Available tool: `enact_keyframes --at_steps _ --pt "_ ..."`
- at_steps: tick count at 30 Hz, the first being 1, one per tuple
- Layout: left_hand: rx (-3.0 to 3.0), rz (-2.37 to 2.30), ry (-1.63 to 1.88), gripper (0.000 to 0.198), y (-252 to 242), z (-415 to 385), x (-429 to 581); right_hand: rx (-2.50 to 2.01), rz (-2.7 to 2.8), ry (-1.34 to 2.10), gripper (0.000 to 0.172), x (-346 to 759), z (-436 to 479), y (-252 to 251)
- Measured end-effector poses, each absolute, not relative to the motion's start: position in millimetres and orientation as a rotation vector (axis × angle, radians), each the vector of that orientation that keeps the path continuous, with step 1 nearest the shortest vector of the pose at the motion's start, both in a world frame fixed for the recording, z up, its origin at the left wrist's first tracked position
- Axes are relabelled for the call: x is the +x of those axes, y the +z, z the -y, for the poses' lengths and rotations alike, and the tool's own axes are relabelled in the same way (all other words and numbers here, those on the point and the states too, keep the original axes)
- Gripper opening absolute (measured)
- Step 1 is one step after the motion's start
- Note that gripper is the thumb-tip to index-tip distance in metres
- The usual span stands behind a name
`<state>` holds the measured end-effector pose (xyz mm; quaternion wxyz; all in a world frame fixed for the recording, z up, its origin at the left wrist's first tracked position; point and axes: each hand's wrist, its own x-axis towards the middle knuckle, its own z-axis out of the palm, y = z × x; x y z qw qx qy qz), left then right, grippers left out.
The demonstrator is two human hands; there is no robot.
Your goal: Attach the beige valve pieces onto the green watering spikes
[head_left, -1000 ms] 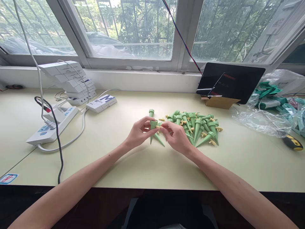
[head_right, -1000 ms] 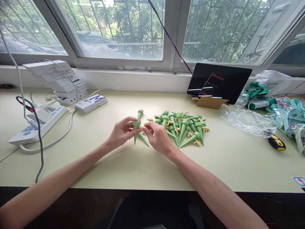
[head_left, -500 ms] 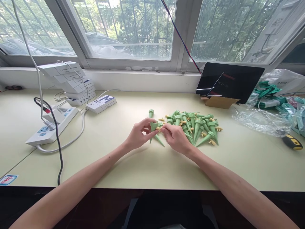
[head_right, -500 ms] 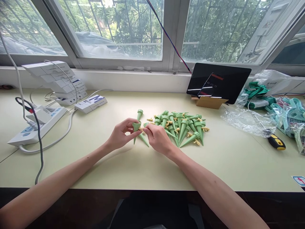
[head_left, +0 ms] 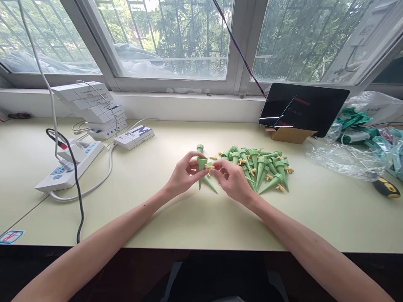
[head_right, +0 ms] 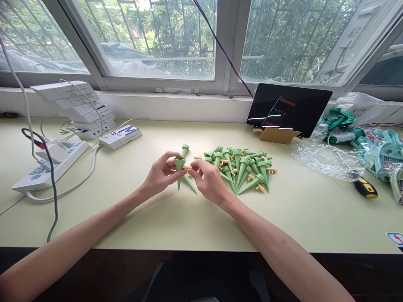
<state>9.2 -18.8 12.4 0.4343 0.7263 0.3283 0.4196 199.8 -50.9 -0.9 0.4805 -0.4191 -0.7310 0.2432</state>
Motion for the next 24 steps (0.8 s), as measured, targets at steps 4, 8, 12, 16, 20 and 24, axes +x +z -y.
enact_keyframes --at_steps 4,8,12,16,20,24 --pt "1.756 -0.801 1.023 0.038 12.1 19.1 9.9 -1.020 1.785 0.576 0.012 199.7 49.9 -2.2" --pt "1.831 -0.814 1.031 0.038 9.8 19.1 8.8 -1.016 1.786 0.563 0.012 199.9 49.9 -2.5" --pt "1.972 -0.846 1.069 0.036 9.4 20.2 8.6 -1.007 1.803 0.556 0.017 200.4 50.4 -0.9" --pt "2.029 -0.838 1.089 0.038 10.3 21.6 9.8 -1.010 1.841 0.544 0.022 201.0 50.9 1.5" --pt "2.056 -0.840 1.097 0.039 10.0 21.8 10.1 -1.019 1.861 0.553 0.026 201.4 50.9 2.3" --pt "2.057 -0.853 1.090 0.039 9.7 21.2 9.7 -1.023 1.846 0.603 0.025 201.0 51.1 1.6"
